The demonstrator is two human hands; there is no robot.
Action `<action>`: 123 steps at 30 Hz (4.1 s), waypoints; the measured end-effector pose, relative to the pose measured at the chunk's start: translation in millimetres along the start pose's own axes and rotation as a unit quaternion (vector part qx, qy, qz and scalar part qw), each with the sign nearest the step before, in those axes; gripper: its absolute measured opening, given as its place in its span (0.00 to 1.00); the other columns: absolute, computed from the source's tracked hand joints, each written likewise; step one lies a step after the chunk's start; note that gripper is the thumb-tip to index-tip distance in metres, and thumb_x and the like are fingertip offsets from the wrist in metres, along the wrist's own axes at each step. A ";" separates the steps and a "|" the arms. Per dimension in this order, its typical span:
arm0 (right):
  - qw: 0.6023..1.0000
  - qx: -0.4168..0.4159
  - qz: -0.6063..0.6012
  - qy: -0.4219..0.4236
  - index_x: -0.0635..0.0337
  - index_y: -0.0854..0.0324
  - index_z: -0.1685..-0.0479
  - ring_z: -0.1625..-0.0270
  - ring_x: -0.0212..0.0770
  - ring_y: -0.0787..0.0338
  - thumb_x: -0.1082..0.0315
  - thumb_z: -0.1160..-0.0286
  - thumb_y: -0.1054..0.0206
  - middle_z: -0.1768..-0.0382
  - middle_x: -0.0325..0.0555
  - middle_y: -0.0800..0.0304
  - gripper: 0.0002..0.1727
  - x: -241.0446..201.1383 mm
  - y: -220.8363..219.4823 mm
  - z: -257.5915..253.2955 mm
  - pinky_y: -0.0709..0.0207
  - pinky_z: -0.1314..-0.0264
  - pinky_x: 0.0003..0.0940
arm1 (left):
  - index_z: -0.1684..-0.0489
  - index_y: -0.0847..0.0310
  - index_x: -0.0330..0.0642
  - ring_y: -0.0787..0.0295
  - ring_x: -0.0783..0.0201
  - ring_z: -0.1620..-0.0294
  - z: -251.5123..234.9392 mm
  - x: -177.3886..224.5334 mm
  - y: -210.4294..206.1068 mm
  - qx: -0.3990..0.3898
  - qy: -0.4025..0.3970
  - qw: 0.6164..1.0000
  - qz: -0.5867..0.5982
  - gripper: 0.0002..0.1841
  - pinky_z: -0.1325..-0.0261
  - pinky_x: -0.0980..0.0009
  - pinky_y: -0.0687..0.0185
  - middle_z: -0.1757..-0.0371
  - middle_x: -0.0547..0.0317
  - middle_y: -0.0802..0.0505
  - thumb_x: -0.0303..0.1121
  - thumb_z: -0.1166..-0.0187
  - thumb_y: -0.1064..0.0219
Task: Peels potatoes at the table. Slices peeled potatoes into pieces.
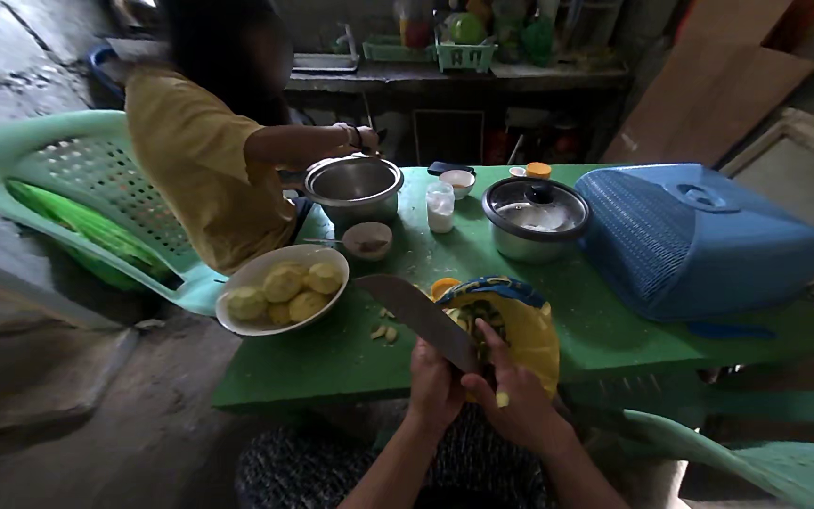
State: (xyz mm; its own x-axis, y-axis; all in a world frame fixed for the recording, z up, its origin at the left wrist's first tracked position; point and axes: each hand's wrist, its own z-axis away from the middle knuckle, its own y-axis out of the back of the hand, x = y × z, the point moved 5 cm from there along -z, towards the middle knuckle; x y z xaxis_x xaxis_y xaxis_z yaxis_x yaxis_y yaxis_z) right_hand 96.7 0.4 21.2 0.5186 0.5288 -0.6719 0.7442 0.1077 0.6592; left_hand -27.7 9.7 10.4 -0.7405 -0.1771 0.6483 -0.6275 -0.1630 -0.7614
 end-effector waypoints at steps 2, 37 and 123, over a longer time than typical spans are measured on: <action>1.000 0.002 0.009 0.004 0.63 0.43 0.10 0.78 0.46 0.13 0.27 0.18 0.55 0.73 0.47 0.10 0.51 0.5 0.5 -1.8 0.18 0.77 0.51 | 0.38 0.33 0.41 0.07 0.65 0.59 1.5 -1.8 0.8 -0.001 -0.003 1.000 -0.004 0.12 0.55 0.66 0.08 0.59 0.57 0.08 0.30 0.08 0.59; 0.992 -0.059 -0.091 -0.064 0.59 0.49 0.07 0.73 0.43 0.14 0.31 0.17 0.53 0.66 0.49 0.10 0.49 0.0 -2.2 -5.7 0.16 0.69 0.49 | 0.31 0.40 0.17 0.14 0.72 0.45 -10.9 21.8 12.9 -0.010 -0.240 0.867 -0.437 0.32 0.40 0.71 0.15 0.45 0.44 0.14 0.42 0.19 0.42; 0.979 -0.061 0.080 -0.176 0.52 0.74 0.03 0.51 0.54 0.08 0.56 0.27 0.27 0.48 0.57 0.11 0.60 20.3 21.4 -39.4 0.15 0.45 0.55 | 0.45 0.10 0.55 0.33 0.43 0.19 -29.7 34.2 -21.4 -0.183 -0.410 0.594 -0.667 0.14 0.19 0.38 0.43 0.26 0.50 0.18 0.48 0.19 0.34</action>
State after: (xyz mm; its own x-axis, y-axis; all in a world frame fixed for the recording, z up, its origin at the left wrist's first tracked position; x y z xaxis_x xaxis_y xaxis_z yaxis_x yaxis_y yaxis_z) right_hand 106.6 46.6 35.0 0.7536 0.2268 -0.6169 0.5964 0.1588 0.7868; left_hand -46.8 36.0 48.5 0.7474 -0.5645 0.3503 -0.6457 -0.4935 0.5827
